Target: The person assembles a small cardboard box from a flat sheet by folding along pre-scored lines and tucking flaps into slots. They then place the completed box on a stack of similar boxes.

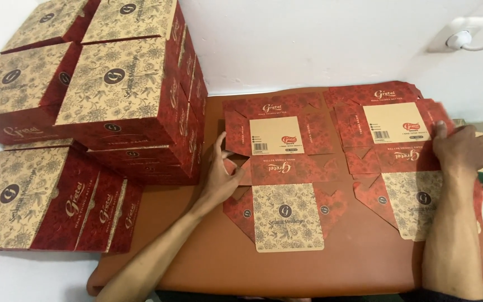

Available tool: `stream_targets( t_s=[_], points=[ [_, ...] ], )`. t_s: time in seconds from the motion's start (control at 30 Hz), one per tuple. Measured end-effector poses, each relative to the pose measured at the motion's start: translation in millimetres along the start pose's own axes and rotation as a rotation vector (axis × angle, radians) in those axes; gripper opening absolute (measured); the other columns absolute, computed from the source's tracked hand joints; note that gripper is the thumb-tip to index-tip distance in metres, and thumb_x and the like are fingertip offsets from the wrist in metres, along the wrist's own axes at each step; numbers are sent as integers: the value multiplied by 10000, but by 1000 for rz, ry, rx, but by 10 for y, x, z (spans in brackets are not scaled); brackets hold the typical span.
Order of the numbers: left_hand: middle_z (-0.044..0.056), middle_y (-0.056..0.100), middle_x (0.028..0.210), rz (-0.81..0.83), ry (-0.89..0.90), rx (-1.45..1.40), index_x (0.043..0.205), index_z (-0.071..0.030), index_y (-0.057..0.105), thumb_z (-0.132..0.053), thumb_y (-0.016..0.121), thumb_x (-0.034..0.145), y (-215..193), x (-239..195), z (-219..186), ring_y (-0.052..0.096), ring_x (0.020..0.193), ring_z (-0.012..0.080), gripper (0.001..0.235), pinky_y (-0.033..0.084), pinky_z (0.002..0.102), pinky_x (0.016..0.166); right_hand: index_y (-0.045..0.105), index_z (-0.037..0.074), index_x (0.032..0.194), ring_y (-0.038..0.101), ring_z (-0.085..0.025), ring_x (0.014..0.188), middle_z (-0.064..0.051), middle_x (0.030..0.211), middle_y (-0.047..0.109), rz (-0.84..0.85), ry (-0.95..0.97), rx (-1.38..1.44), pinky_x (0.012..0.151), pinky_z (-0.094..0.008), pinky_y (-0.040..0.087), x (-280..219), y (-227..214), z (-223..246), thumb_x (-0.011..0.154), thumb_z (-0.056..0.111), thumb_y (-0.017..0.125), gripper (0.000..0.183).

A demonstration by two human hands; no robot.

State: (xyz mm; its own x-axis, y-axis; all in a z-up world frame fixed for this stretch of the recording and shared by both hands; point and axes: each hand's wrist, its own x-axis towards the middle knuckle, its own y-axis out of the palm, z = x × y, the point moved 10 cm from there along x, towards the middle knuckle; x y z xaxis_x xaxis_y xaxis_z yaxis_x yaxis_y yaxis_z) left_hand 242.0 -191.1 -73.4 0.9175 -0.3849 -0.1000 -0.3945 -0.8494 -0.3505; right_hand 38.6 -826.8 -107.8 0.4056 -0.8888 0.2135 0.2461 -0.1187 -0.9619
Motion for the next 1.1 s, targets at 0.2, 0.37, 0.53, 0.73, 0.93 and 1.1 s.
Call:
stream_targets(
  t_s=[0.2, 0.37, 0.53, 0.73, 0.93, 1.1],
  points=[
    [223, 592, 1337, -45, 63, 59, 1699, -271, 163, -9, 728, 900, -43, 44, 43, 655, 993, 193, 1013, 601, 394, 909, 799, 113, 1418, 612, -423, 1355, -242, 1393, 745, -328, -608, 143, 1024, -686, 317, -881, -877, 1246, 1255, 506, 661, 447],
    [59, 581, 1202, -27, 149, 16, 1678, -222, 282, 94, 689, 876, 58, 81, 89, 555, 995, 190, 953, 513, 372, 943, 800, 96, 1283, 723, -273, 1129, -118, 1273, 799, -179, -1010, 358, 1174, -557, 388, -1927, -1409, 2394, 1107, 329, 742, 298],
    [86, 747, 1081, -50, 242, 257, 1421, -297, 673, -150, 706, 834, 3, -14, -101, 751, 969, 300, 606, 592, 461, 818, 803, 295, 1207, 749, -174, 1163, -5, 1122, 815, -108, -1118, 231, 1207, -464, 421, -2342, -1082, 2668, 1087, 424, 662, 225],
    [168, 727, 1226, -97, 290, 130, 1376, -156, 704, -223, 758, 901, -42, 40, -90, 772, 854, 263, 483, 598, 452, 754, 824, 301, 1151, 763, -187, 1129, -18, 1098, 811, -131, -1164, 290, 1123, -420, 461, -2408, -1124, 2627, 1087, 465, 665, 237],
    [220, 707, 1280, -144, 395, 26, 1346, -86, 697, -34, 666, 950, -51, 29, -182, 766, 809, 277, 401, 626, 448, 750, 810, 274, 1179, 777, -223, 1088, -44, 1083, 807, -106, -1150, 302, 1072, -417, 486, -2467, -1165, 2651, 1079, 473, 676, 260],
    [218, 659, 1315, -159, 367, -86, 1354, -58, 664, 6, 571, 1001, -108, -26, -286, 744, 831, 247, 370, 612, 462, 820, 764, 297, 1294, 792, -272, 993, -57, 982, 793, -12, -1127, 345, 1023, -458, 532, -2543, -1301, 2690, 1084, 470, 635, 301]
  ],
)
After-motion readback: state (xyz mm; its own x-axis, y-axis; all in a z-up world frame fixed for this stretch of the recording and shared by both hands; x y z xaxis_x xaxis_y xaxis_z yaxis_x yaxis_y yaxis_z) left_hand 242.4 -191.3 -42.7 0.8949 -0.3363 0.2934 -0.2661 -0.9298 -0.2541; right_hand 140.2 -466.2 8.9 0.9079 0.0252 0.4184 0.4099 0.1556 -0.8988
